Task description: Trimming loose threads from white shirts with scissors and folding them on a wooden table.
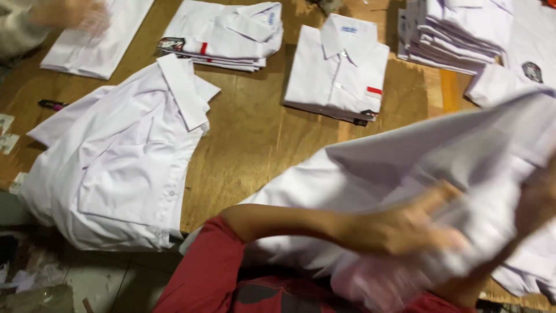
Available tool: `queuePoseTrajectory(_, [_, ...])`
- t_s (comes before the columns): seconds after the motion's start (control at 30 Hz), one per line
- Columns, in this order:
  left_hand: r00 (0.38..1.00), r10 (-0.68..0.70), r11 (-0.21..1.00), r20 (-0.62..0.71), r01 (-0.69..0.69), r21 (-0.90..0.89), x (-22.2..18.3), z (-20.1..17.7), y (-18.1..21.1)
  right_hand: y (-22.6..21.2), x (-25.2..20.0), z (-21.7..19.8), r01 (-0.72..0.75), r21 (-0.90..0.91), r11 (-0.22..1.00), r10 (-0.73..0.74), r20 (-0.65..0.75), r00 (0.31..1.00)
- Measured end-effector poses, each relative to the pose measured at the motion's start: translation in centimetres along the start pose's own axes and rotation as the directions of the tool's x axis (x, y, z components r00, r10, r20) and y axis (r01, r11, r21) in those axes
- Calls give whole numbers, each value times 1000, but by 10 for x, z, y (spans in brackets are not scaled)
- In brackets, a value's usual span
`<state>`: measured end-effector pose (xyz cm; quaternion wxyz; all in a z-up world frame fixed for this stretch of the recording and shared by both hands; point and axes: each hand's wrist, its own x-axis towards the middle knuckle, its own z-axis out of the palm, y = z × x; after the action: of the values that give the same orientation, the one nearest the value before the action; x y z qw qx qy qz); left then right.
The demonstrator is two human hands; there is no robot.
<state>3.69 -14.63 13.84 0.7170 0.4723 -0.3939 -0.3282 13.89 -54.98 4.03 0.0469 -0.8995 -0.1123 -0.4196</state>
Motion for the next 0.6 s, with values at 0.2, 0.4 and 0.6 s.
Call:
queuePoseTrajectory(0.2, [717,-56,948,-695,256,188,-77,-100,-5,-263,105,6,-566,779,-271,350,627,695])
queuePoseTrajectory(0.4, [515,-10,629,-857,670,394,-187,-153,-22,-326,58,78,-791,555,-258,25,822,569])
queuePoseTrajectory(0.6, [467,56,196,-883,862,468,-246,-185,-10,-315,52,46,-805,592,-35,-8,806,593])
